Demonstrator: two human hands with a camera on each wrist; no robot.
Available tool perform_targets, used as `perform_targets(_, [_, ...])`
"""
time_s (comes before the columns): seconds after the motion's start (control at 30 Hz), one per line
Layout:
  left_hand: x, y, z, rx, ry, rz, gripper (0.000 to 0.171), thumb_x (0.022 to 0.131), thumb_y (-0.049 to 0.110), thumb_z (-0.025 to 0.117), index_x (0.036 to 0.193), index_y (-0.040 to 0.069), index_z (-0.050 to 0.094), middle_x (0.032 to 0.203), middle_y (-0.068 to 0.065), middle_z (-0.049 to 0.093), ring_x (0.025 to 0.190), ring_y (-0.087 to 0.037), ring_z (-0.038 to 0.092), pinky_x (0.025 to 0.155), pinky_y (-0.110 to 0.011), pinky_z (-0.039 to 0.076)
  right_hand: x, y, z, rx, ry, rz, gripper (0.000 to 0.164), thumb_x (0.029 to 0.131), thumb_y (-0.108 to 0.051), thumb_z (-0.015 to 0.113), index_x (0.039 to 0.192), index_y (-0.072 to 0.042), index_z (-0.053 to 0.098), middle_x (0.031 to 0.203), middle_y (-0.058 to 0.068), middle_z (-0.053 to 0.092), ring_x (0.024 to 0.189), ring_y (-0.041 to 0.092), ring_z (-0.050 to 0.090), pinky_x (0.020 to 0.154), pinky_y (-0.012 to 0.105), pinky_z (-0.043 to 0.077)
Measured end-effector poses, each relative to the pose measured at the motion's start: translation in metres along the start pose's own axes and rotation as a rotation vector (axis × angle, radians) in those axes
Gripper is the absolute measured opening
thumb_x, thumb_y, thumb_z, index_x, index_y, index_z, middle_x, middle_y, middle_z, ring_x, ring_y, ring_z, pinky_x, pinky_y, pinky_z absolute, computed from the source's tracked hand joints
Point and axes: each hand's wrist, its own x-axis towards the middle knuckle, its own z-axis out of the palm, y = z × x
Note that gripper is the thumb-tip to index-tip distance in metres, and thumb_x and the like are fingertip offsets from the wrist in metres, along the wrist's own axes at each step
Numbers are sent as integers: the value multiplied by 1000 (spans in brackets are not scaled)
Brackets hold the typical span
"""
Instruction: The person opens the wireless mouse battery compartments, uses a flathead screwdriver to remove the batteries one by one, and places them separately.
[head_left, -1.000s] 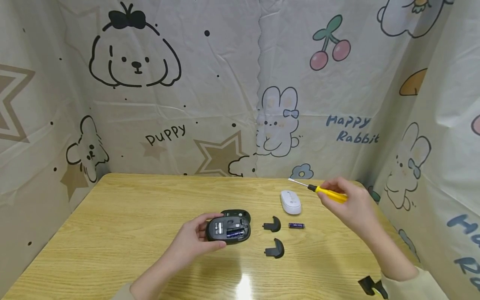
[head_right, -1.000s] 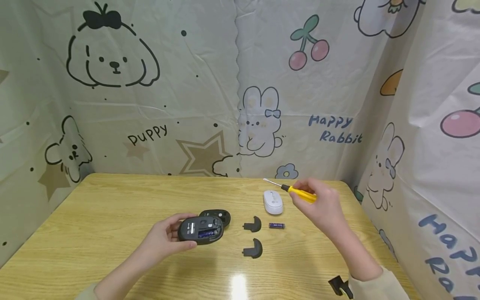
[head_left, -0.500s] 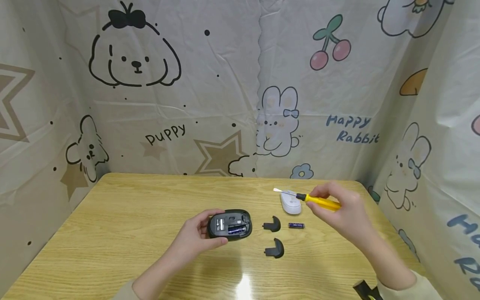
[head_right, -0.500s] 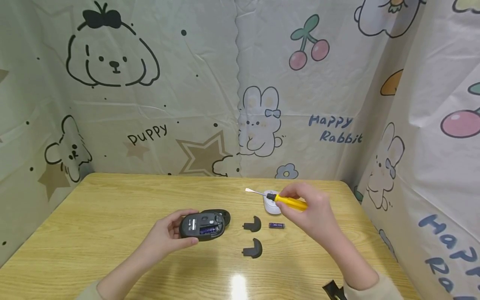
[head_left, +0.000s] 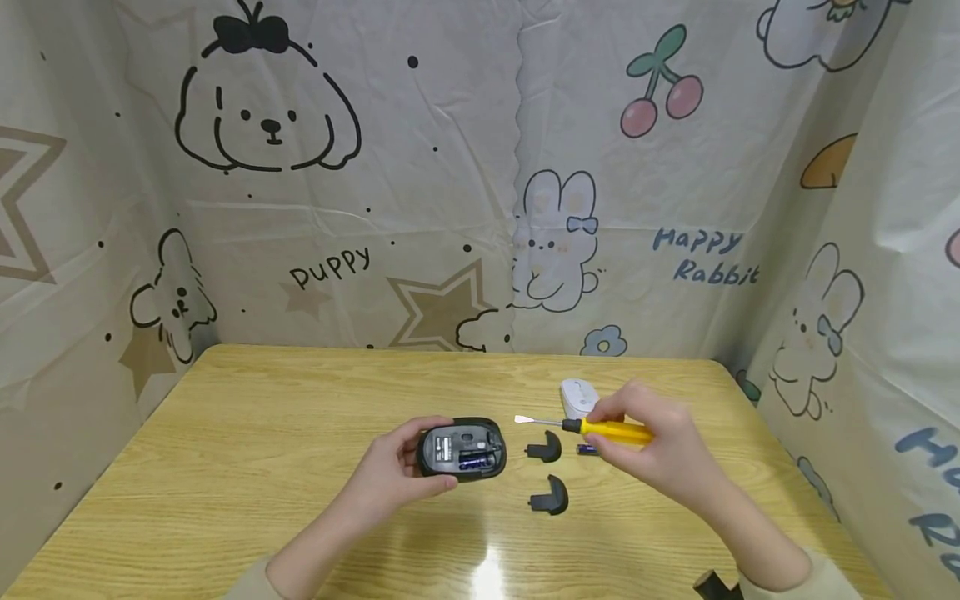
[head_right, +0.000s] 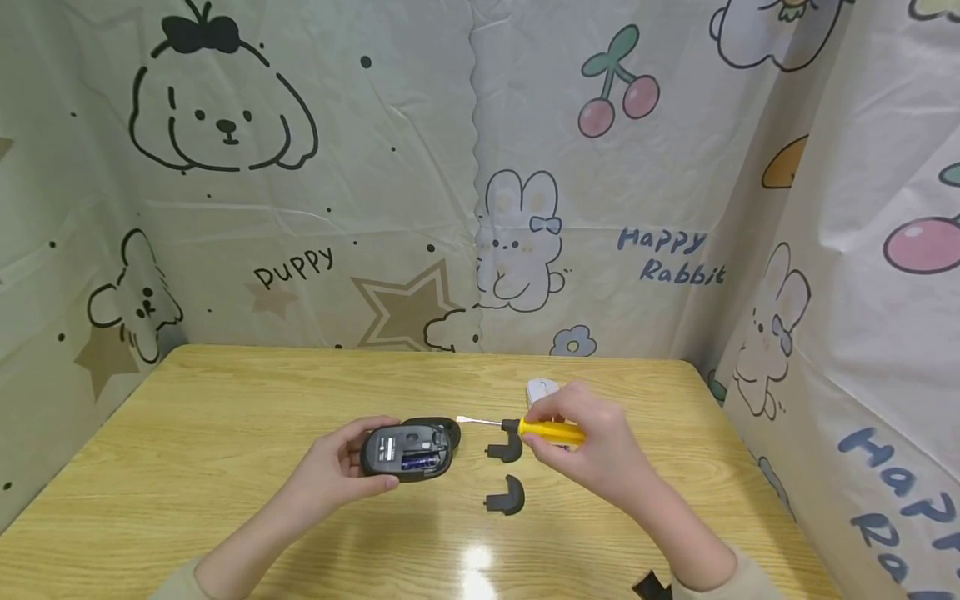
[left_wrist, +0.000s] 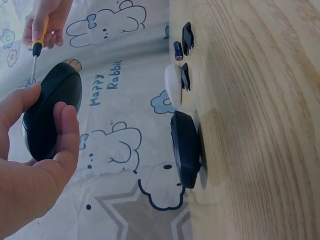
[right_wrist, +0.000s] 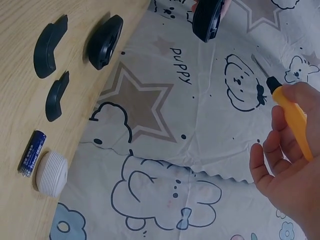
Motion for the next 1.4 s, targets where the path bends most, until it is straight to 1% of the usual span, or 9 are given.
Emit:
perform_targets(0.2, [0,0,0,1,2,-7,69,69,7,82,131,9,51,124,-16,58,101,-25,63,82,-25,54,0,0,4,14,-32,-44,28,69,-3,79,88,-17,65,85,-7,64,75,5,55,69,12,49])
perform_targets(0.33, [1,1,0,9,-3,8,69,70,6,81,132,10,51,124,-17,57,101,-26,63,81,-25,54,-1,0,7,-7,-64,-55,26,70,-6,79,88,-18,64,85,-8,64,73,3,55,67,12,49])
perform_targets(0.53, [2,1,0,14,-20,34,69,71,8,81,133,7,50,126,-18,56,102,-26,63,81,-25,55,-3,1,14,-10,-100,-70,25,72,-8,79,89,-18,64,87,-8,66,74,4,57,69,12,50])
perform_targets(0.67, [2,1,0,12,-21,25,69,71,8,81,133,8,50,126,-17,56,102,-26,63,80,-25,55,-4,1,16,-16,-130,-79,22,75,-12,78,90,-19,64,88,-10,65,74,3,57,70,12,50])
perform_targets(0.77, [3,1,0,25,-10,20,70,70,7,81,133,9,50,126,-16,56,100,-25,63,80,-25,55,-3,1,17,-19,-155,-84,22,76,-13,78,91,-19,63,88,-10,65,75,3,57,71,13,50])
perform_targets(0.97, [3,1,0,49,-3,27,67,70,7,81,131,14,52,126,-15,57,100,-25,63,79,-25,55,0,-1,20,-25,-187,-107,28,71,-9,80,92,-18,63,88,-10,65,76,4,59,70,15,52])
perform_targets(1.07, [3,2,0,72,-1,34,66,70,7,81,129,17,53,126,-15,56,100,-24,63,79,-24,55,2,-3,21,-33,-195,-136,24,74,-12,79,92,-17,64,88,-8,66,76,5,60,70,17,54])
perform_targets(1.17, [3,3,1,100,2,43,66,70,8,82,129,16,53,127,-14,56,101,-24,62,79,-23,54,4,-5,22,-43,-209,-157,21,77,-15,78,93,-17,64,88,-8,66,77,6,61,70,17,54])
perform_targets(1.4, [3,4,2,134,4,60,67,70,7,82,130,14,53,127,-12,56,103,-24,62,81,-23,53,8,-6,23,-66,-217,-218,29,69,-7,80,90,-16,63,87,-7,66,78,7,63,70,15,53])
